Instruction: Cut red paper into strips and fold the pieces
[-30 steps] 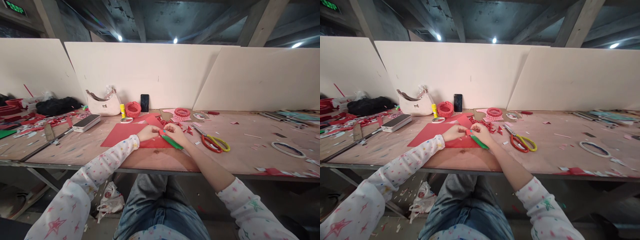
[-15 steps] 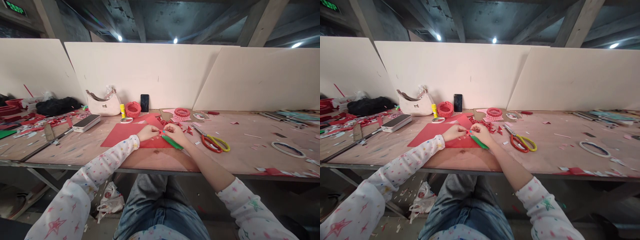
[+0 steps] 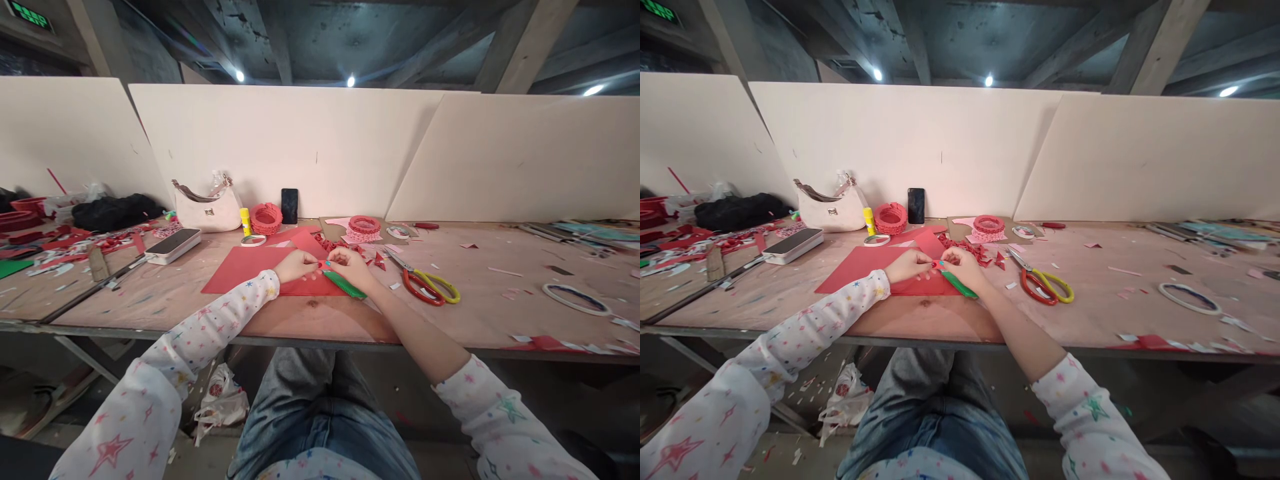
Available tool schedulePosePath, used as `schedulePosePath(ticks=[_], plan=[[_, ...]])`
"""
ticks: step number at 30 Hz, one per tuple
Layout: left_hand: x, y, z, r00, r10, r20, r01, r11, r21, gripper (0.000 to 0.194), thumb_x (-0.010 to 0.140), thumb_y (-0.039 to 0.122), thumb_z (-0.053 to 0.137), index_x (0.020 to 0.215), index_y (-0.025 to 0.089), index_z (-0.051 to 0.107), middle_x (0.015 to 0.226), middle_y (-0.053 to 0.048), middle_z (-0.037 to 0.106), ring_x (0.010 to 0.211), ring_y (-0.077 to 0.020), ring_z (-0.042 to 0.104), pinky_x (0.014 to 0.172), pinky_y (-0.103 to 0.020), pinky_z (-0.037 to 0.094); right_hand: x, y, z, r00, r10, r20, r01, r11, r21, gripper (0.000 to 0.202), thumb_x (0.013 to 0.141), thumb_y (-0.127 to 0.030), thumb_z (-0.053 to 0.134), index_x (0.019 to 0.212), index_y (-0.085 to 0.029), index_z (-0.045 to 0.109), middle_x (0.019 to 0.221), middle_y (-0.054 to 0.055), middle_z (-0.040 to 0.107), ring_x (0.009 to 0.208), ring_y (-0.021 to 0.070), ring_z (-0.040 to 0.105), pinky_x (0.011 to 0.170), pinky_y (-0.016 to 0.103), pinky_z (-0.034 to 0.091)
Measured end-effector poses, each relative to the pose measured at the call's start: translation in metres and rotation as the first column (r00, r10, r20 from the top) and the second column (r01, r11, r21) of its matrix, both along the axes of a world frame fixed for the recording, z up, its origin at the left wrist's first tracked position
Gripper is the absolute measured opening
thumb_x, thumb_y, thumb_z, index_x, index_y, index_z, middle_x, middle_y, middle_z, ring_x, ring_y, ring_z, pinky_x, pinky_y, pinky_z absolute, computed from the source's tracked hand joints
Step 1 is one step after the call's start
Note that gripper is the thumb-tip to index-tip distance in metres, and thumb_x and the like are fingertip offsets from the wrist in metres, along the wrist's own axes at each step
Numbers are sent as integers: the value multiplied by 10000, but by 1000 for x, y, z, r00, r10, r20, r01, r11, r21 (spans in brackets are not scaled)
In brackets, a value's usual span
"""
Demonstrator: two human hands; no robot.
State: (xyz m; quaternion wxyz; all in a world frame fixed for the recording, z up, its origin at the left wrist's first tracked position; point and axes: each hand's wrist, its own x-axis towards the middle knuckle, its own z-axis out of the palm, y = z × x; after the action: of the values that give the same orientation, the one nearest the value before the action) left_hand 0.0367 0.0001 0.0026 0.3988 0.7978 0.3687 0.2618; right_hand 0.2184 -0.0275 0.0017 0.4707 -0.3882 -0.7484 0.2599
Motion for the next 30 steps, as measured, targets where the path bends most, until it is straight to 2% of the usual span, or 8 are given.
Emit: schedulePosePath(ticks=[7, 12, 15, 20, 26, 30], plan=[[0, -1, 1, 1000, 5, -1, -5, 1000, 21, 291, 781, 336, 497, 830, 99, 658, 766, -76, 668, 651, -122, 617, 483, -158, 455, 0, 3, -2, 1000, 5, -13, -5, 1000, 2, 49, 677, -195, 535, 711, -162, 547, 744, 16, 559, 712, 136, 516, 659, 259, 406], [0, -4, 3, 1000, 3, 24, -4, 999, 43, 277, 775, 340, 523, 826, 107, 665, 749, -67, 669, 646, -119, 613, 478, -154, 451, 2, 5, -5, 998, 22, -53, -26, 996, -82, 155, 709, -241, 541, 829, -160, 595, 860, 39, 605, 795, 146, 543, 717, 267, 414], [1, -6, 5, 999, 15, 29, -16, 999, 41, 288, 782, 343, 516, 812, 97, 664, 721, -70, 664, 638, -119, 610, 478, -154, 451, 4, 5, -5, 999, 18, -42, -24, 989, -148, 150, 708, -285, 556, 743, -151, 613, 761, 28, 604, 703, 135, 533, 642, 251, 407], [3, -8, 5, 998, 33, 45, -35, 998, 46, 281, 785, 327, 510, 784, 93, 665, 704, -67, 660, 590, -108, 595, 469, -156, 448, 3, 7, -5, 982, -56, -179, 12, 972, -235, 175, 623, -309, 640, 643, -141, 595, 653, 15, 572, 602, 115, 494, 565, 238, 385], [5, -6, 4, 995, 22, 102, -29, 997, 69, 253, 776, 298, 518, 781, 95, 668, 677, -57, 658, 608, -114, 604, 494, -162, 457, 1, 2, 2, 980, -123, -155, 90, 976, -200, 152, 621, -290, 635, 624, -143, 598, 666, 20, 582, 622, 118, 489, 600, 248, 381], [5, -6, 3, 992, 43, 115, -52, 996, 76, 252, 777, 289, 511, 765, 93, 668, 657, -51, 654, 588, -110, 596, 479, -160, 449, 2, 2, 2, 992, -58, -110, 38, 984, -175, 154, 690, -300, 560, 642, -153, 567, 664, -1, 547, 611, 109, 462, 592, 242, 365]])
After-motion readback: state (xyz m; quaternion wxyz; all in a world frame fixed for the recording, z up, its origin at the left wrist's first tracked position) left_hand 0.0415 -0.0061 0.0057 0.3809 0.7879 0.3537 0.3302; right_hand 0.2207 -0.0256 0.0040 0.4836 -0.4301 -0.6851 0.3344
